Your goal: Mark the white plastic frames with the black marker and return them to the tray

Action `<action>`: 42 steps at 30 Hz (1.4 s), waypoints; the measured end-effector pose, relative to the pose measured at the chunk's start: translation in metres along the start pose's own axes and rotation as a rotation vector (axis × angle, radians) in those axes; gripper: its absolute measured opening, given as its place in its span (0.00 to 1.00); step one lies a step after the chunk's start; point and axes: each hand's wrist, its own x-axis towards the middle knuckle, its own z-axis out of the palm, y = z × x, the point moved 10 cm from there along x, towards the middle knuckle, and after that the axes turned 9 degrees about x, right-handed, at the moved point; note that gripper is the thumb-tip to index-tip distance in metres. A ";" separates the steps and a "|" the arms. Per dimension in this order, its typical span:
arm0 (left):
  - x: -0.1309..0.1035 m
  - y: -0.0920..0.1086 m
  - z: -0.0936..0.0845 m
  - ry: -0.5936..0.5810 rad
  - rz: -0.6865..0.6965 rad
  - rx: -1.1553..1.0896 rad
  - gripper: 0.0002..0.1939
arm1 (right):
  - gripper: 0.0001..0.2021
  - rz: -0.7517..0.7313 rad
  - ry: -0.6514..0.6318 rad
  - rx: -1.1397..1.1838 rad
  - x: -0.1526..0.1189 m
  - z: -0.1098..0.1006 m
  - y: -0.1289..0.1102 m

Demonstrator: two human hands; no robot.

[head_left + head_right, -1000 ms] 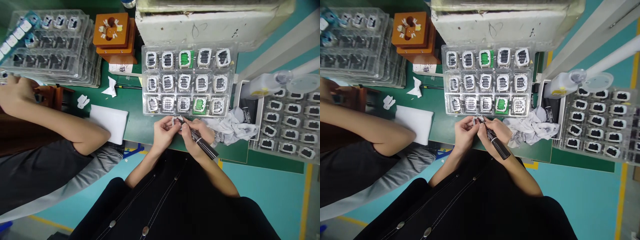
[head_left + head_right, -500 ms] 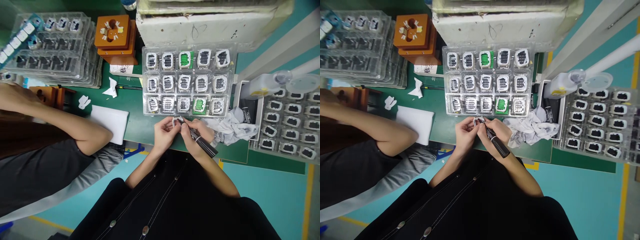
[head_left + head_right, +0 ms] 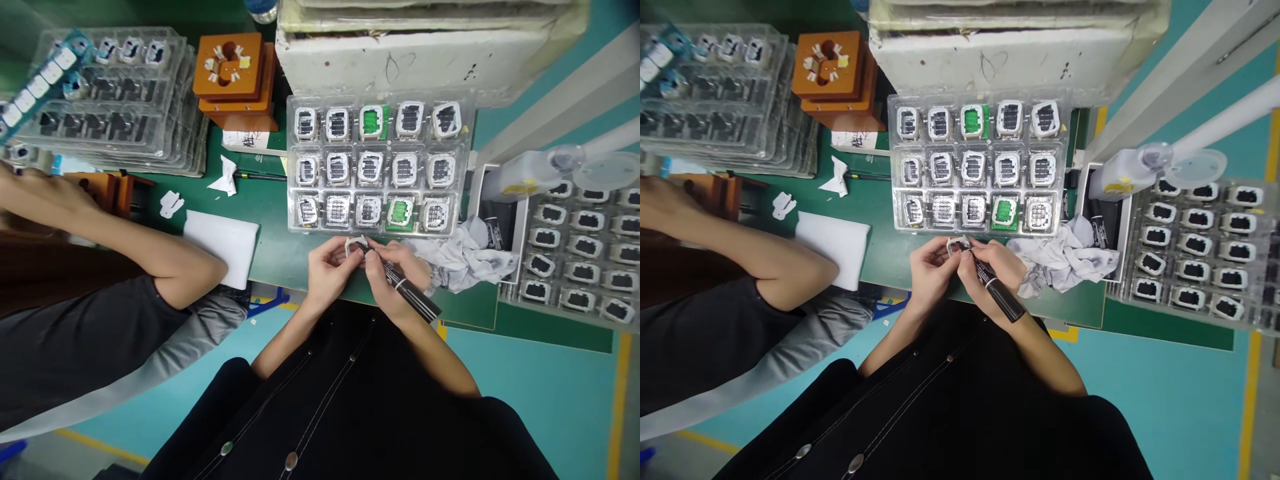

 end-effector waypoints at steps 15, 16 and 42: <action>0.033 0.077 -0.042 0.330 0.441 0.653 0.20 | 0.03 -0.010 0.111 0.135 -0.004 -0.016 0.002; 0.030 0.079 -0.041 0.355 0.468 0.672 0.18 | 0.03 -0.009 0.117 0.131 -0.005 -0.016 0.002; 0.005 0.057 -0.019 0.149 0.809 1.006 0.13 | 0.05 -0.023 0.124 0.111 -0.007 -0.019 0.002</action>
